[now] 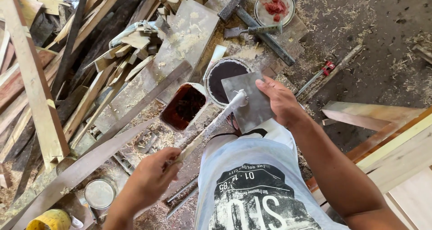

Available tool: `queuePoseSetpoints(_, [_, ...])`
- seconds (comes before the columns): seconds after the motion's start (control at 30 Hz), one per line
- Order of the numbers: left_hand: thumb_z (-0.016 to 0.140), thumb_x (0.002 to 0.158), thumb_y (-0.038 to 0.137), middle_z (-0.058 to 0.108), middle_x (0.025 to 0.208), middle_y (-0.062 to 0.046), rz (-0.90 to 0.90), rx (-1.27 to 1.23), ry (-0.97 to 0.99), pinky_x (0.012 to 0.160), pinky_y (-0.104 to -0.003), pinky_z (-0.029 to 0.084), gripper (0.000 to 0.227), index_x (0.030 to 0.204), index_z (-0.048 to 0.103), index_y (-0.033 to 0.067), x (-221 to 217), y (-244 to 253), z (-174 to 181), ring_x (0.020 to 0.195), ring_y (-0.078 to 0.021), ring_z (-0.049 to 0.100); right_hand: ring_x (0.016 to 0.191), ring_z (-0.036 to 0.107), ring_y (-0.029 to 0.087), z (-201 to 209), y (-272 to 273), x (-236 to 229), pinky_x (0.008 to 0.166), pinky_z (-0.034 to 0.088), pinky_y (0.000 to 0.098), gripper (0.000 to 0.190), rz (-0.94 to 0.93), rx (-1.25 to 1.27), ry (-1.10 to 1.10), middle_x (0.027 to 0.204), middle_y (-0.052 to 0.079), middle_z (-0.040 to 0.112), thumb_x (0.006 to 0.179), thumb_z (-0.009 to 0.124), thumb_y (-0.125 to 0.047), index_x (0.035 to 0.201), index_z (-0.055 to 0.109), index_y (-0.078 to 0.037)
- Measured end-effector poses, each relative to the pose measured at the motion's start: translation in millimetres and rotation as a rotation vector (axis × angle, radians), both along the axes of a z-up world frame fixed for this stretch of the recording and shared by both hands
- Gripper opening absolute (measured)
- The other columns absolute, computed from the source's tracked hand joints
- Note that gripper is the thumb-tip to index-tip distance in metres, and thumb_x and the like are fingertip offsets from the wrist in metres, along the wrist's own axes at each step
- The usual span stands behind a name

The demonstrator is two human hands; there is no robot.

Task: Applying wood filler to gaps in a wooden door frame using a putty knife and sandpaper.

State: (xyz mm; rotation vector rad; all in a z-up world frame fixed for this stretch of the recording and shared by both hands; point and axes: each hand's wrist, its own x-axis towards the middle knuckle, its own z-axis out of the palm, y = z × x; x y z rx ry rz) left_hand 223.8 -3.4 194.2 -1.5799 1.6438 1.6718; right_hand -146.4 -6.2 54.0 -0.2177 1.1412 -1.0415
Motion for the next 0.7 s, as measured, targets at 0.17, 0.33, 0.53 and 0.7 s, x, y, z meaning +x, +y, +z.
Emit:
queuePoseSetpoints(0.17, [0.067, 0.092, 0.016, 0.076, 0.094, -0.011, -0.263, -0.809, 0.177, 0.060, -0.033, 0.060, 0.033, 0.124, 0.064, 0.0085, -5, 23, -16, 0.070, -0.0212, 0.074, 0.099, 0.070, 0.017, 11, 2, -5, 0.086, 0.061, 0.0347, 0.040, -0.001, -0.012, -0.163, 0.118, 0.008, 0.070, 0.104, 0.054, -0.026, 0.136, 0.056, -0.002])
queuePoseSetpoints(0.33, [0.070, 0.090, 0.016, 0.076, 0.091, -0.013, -0.270, -1.016, 0.149, 0.042, -0.032, 0.055, 0.037, 0.126, 0.064, 0.0086, -11, 35, -47, 0.058, -0.0214, 0.070, 0.098, 0.072, 0.020, 7, 4, -5, 0.085, 0.062, 0.0364, 0.037, -0.045, 0.053, -0.252, 0.118, 0.011, 0.070, 0.104, 0.054, -0.025, 0.133, 0.058, -0.001])
queuePoseSetpoints(0.53, [0.073, 0.093, 0.017, 0.076, 0.091, -0.012, -0.171, -1.060, 0.231, 0.046, -0.031, 0.055, 0.034, 0.122, 0.060, 0.0058, -2, 41, -70, 0.065, -0.0194, 0.074, 0.102, 0.072, 0.020, 15, 3, -2, 0.090, 0.062, 0.0381, 0.041, -0.053, 0.020, -0.294, 0.120, 0.012, 0.070, 0.104, 0.055, -0.025, 0.136, 0.057, 0.001])
queuePoseSetpoints(0.7, [0.073, 0.091, 0.016, 0.077, 0.100, -0.015, -0.176, -1.071, 0.226, 0.056, -0.031, 0.062, 0.031, 0.119, 0.065, 0.0054, 2, 36, -52, 0.076, -0.0220, 0.078, 0.100, 0.073, 0.020, 12, 4, 0, 0.087, 0.063, 0.0388, 0.044, -0.052, 0.052, -0.231, 0.119, 0.013, 0.071, 0.103, 0.055, -0.027, 0.137, 0.056, 0.000])
